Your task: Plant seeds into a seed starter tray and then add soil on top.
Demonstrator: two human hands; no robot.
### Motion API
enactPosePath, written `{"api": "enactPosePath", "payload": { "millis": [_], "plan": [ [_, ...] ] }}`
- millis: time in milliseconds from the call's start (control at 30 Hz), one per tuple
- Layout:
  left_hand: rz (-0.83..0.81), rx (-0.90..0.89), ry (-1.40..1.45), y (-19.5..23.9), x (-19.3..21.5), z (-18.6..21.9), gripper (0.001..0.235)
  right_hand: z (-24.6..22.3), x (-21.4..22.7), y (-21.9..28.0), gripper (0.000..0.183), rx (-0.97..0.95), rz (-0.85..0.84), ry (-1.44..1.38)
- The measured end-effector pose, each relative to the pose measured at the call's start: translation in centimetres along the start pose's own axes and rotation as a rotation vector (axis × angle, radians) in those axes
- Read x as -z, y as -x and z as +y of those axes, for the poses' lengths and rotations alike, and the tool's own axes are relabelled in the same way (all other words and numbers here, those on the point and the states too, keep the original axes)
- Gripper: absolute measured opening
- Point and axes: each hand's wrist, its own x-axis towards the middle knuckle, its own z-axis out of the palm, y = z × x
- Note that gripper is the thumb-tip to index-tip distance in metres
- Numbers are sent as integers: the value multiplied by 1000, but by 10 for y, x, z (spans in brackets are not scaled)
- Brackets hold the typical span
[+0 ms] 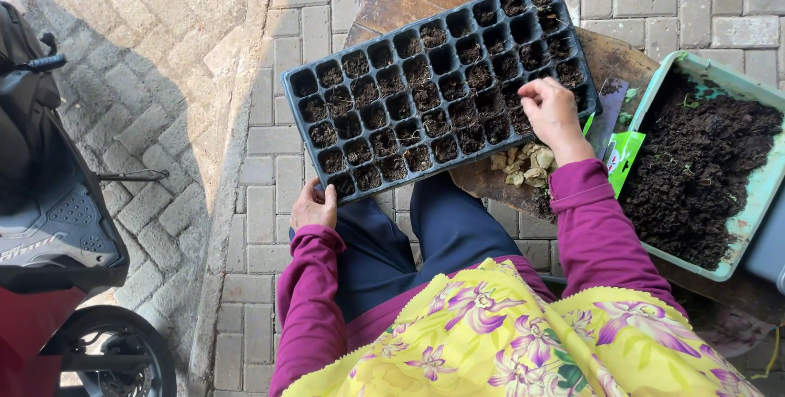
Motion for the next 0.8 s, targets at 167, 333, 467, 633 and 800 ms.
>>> {"api": "enactPosePath", "payload": {
  "millis": [167, 333, 467, 633, 800],
  "plan": [
    [2, 28, -4, 0, 1, 5, 36, 19, -1, -42, 36, 159, 199, 127],
    [11, 44, -36, 1, 2, 7, 35, 11, -1, -71, 38, 120, 98, 260],
    [20, 51, -52, -1, 2, 11, 35, 1, 18, -83, 30, 32, -64, 136],
    [16, 71, -64, 1, 4, 14, 35, -5, 15, -97, 34, -173, -88, 17],
    [2, 82, -81, 1, 7, 16, 35, -20, 28, -99, 34, -128, -170, 163]
  ]
}}
